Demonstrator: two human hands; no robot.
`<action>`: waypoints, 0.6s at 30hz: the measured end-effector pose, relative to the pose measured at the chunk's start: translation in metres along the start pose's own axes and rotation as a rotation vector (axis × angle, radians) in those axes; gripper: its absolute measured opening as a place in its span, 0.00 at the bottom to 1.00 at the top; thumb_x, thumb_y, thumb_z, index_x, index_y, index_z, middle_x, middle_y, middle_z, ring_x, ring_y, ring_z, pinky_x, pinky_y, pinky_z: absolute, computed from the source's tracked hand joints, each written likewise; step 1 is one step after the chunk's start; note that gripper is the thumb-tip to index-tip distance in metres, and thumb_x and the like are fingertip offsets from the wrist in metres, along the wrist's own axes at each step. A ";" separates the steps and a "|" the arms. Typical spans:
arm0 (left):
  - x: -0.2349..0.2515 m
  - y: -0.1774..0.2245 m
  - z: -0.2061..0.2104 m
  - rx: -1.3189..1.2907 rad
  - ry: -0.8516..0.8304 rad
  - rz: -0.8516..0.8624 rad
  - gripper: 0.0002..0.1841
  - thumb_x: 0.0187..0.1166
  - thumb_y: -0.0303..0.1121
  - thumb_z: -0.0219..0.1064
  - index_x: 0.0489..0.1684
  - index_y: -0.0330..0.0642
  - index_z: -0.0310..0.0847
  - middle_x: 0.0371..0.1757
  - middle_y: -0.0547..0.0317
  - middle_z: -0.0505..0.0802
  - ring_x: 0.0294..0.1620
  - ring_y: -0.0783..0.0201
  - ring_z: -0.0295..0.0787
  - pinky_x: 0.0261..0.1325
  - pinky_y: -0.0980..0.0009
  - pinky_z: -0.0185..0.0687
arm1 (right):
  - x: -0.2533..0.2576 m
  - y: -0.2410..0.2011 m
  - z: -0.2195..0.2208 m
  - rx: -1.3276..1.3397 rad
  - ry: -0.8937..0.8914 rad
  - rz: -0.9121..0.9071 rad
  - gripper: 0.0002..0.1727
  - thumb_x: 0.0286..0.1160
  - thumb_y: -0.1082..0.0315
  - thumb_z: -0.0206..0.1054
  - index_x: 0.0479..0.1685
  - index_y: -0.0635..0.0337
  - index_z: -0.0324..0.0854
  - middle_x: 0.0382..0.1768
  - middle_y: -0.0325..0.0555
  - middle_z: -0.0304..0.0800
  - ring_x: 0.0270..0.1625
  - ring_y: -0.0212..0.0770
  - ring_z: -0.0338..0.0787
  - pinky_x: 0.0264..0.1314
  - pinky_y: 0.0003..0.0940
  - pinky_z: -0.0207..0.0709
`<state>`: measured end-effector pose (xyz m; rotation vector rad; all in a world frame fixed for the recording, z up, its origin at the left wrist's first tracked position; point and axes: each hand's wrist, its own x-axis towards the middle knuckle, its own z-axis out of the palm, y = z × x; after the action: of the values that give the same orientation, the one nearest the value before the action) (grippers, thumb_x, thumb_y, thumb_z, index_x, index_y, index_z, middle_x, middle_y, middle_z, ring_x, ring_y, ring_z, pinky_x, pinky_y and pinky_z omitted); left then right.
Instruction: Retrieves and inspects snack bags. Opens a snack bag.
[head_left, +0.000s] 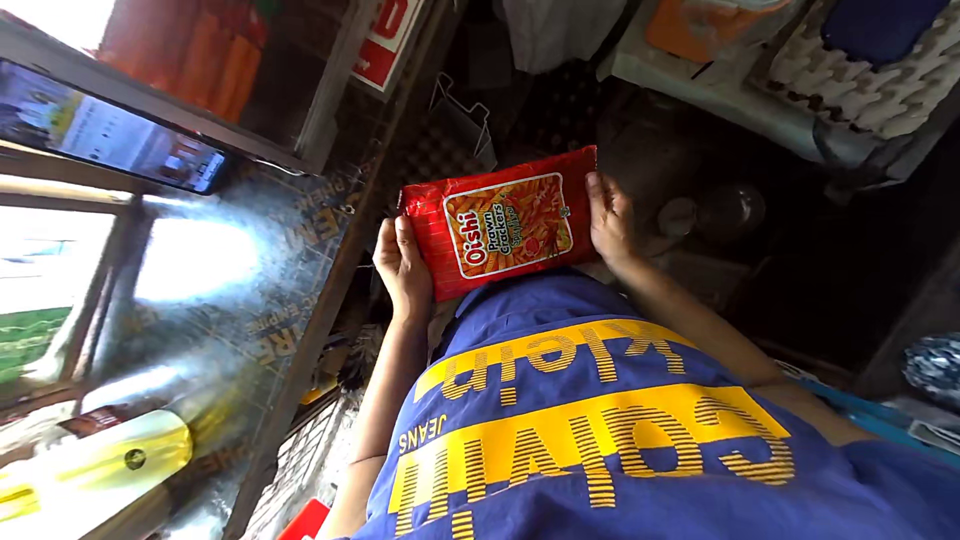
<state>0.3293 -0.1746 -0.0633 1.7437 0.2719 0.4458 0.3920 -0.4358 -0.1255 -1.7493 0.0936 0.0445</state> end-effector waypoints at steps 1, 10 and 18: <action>0.005 0.007 -0.001 0.040 0.003 0.065 0.13 0.95 0.32 0.48 0.38 0.48 0.76 0.28 0.76 0.87 0.30 0.80 0.88 0.38 0.78 0.88 | 0.004 0.001 0.002 0.016 -0.007 -0.022 0.22 0.95 0.57 0.49 0.52 0.66 0.83 0.38 0.39 0.88 0.43 0.21 0.87 0.54 0.23 0.82; 0.054 0.113 -0.005 0.467 -0.333 0.634 0.15 0.92 0.33 0.56 0.33 0.34 0.77 0.21 0.63 0.81 0.22 0.81 0.76 0.28 0.82 0.73 | 0.034 0.019 0.011 0.307 -0.163 0.031 0.29 0.95 0.47 0.29 0.49 0.54 0.74 0.21 0.24 0.78 0.19 0.21 0.77 0.23 0.22 0.77; 0.090 0.153 -0.013 0.774 -0.361 0.734 0.19 0.92 0.36 0.56 0.31 0.31 0.79 0.18 0.55 0.79 0.19 0.72 0.72 0.25 0.75 0.66 | 0.037 0.034 0.011 0.170 -0.194 0.287 0.24 0.96 0.53 0.44 0.55 0.64 0.77 0.25 0.32 0.78 0.23 0.25 0.78 0.29 0.23 0.78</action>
<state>0.3956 -0.1587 0.1013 2.6330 -0.5542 0.5728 0.4260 -0.4319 -0.1636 -1.5424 0.2008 0.4039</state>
